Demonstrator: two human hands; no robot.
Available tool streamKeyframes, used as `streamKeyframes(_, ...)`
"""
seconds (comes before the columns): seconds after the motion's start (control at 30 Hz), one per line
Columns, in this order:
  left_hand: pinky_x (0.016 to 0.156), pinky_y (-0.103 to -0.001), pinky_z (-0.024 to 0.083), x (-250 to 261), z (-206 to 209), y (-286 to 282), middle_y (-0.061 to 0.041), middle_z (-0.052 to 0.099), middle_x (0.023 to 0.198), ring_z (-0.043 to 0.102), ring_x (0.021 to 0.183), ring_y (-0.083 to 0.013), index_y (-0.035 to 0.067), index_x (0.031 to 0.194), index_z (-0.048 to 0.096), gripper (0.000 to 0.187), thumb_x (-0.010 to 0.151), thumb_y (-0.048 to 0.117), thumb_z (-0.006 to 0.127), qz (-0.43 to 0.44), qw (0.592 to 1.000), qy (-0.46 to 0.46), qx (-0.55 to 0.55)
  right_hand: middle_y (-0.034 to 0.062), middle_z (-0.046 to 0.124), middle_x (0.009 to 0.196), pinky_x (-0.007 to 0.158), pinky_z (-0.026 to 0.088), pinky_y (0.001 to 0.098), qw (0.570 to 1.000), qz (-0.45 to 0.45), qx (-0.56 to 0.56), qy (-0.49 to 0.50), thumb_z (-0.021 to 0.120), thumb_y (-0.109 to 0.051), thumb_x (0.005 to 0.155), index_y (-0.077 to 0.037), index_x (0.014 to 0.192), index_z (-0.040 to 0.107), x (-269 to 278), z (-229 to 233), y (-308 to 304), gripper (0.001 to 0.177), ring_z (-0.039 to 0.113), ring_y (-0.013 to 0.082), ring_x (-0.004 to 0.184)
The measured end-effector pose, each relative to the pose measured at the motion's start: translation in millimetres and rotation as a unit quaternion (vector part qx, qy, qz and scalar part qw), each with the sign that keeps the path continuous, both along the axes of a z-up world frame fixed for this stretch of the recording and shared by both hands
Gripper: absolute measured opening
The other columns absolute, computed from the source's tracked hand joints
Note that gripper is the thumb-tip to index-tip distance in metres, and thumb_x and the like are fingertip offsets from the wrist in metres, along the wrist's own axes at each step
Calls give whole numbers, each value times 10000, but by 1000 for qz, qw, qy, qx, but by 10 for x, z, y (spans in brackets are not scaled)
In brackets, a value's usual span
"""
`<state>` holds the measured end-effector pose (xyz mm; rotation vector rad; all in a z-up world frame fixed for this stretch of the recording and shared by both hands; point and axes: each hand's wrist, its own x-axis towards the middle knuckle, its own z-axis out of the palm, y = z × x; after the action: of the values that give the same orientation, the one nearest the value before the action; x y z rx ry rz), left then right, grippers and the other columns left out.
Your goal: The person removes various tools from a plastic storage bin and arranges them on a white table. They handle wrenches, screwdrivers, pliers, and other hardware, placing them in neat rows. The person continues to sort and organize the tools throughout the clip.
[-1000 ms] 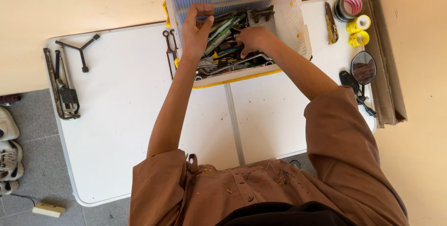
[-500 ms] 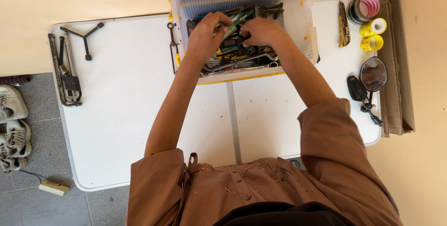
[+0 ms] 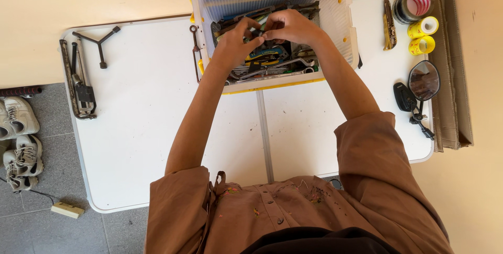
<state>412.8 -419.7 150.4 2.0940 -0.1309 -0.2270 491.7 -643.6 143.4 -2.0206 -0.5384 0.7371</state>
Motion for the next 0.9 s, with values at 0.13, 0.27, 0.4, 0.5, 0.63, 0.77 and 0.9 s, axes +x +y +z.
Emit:
streamKeyframes(0.13,879,-395,561,22,12,4,-152,754,1061,742,1013,-305,112,1216,619,366,935,304,753,44,995,-81,-43,58,725,988,741,635,288,998,-10,58,6,732,-415,950,-56,1149,690,21,-71,50,412,713,136,870)
streamKeyframes(0.27,842,-390,569,11,61,17,-120,744,967,741,911,-282,102,1170,610,294,925,219,723,83,990,-91,-66,60,695,1014,742,639,319,995,-14,87,47,610,-505,1002,-73,1219,628,46,-236,75,483,727,163,873)
streamKeyframes(0.4,854,-388,569,-4,93,24,-106,736,1036,738,957,-268,104,1143,603,276,906,177,723,123,980,-136,-71,43,713,982,764,630,355,994,-36,75,77,493,-564,1039,-105,1189,607,103,-414,53,496,710,175,887)
streamKeyframes(0.5,866,-415,543,-12,114,9,-130,711,1112,688,1046,-310,84,1149,587,329,876,160,754,128,963,-233,-49,56,697,946,811,551,437,973,25,-172,-152,460,-571,1120,-162,1178,724,57,-504,72,489,686,234,897)
streamKeyframes(0.63,887,-392,565,1,111,20,-98,714,1106,714,1029,-261,92,1129,595,253,921,164,720,162,968,-177,-75,93,672,1097,909,529,472,961,63,-240,-121,516,-580,1077,-160,1222,677,18,-552,144,473,666,283,1040)
streamKeyframes(0.77,880,-380,565,-23,140,17,-97,704,1101,705,1008,-254,83,1144,601,247,934,155,710,180,960,-191,-100,42,528,1391,988,483,496,913,167,-343,-149,638,-513,937,-231,1364,555,-89,-585,204,518,545,285,1269)
streamKeyframes(0.9,871,-360,563,-21,169,37,-94,697,1084,700,978,-234,82,1159,597,261,940,166,710,183,957,-193,-120,-19,484,1495,1051,476,499,907,207,-343,-128,670,-346,913,-318,1392,553,-100,-605,180,494,510,264,1357)
